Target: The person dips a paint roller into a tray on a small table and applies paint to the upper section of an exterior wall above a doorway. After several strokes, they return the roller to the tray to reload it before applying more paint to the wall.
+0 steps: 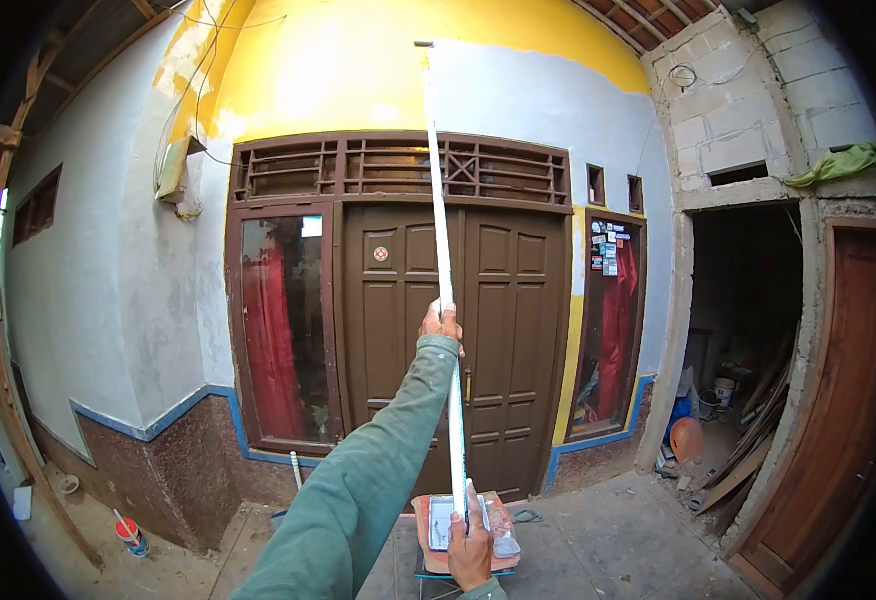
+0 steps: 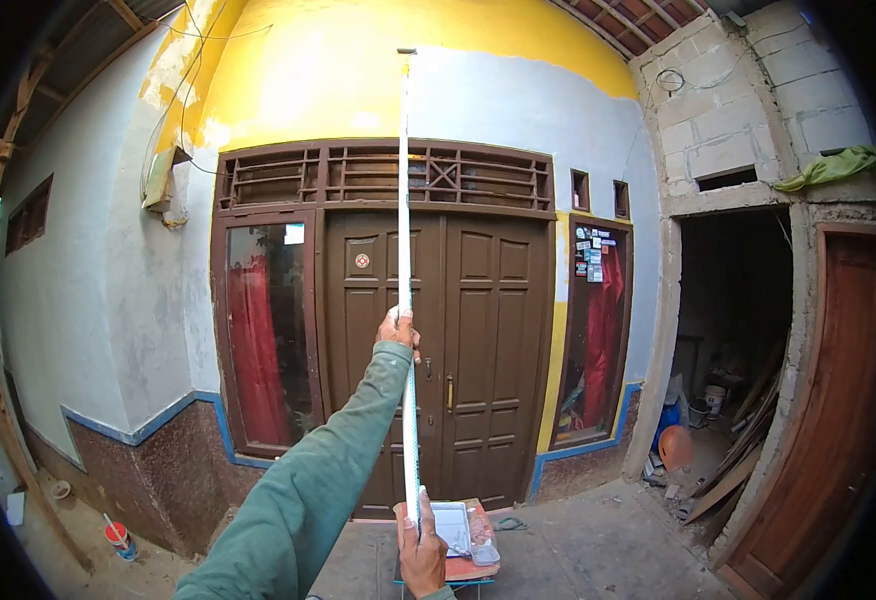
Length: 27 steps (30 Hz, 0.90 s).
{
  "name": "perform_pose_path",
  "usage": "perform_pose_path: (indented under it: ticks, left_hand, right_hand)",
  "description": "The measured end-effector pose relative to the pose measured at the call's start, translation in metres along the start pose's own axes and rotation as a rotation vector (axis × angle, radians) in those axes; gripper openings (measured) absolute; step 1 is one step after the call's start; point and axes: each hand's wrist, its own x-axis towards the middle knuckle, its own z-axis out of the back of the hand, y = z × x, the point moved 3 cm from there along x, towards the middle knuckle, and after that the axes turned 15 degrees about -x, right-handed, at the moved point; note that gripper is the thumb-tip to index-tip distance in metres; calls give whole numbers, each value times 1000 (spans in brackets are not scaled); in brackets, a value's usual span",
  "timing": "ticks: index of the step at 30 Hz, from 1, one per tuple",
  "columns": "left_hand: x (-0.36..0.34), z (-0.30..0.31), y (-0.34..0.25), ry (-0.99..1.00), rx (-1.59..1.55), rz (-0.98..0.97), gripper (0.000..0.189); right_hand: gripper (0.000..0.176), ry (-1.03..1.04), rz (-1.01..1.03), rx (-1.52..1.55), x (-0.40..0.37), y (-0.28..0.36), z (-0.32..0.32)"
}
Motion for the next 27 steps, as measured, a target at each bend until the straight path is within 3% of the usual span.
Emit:
perform_pose_path:
  ticks: [3,12,20,27]
  left_hand:
    - [-6,4,5,-44,1,30,38]
    - [-35,20,18,104,-105,108,43]
    - [-83,44,33,166,-103,162,40]
    - [-93,49,24,199,-67,152,41]
  right_hand:
    - [52,-10,3,-27,5,2,0]
    - [52,5,16,-59,25,9,0]
    - [50,-153,166,-71,18,-3,-11]
    - [50,-53,65,-105,37,9,-10]
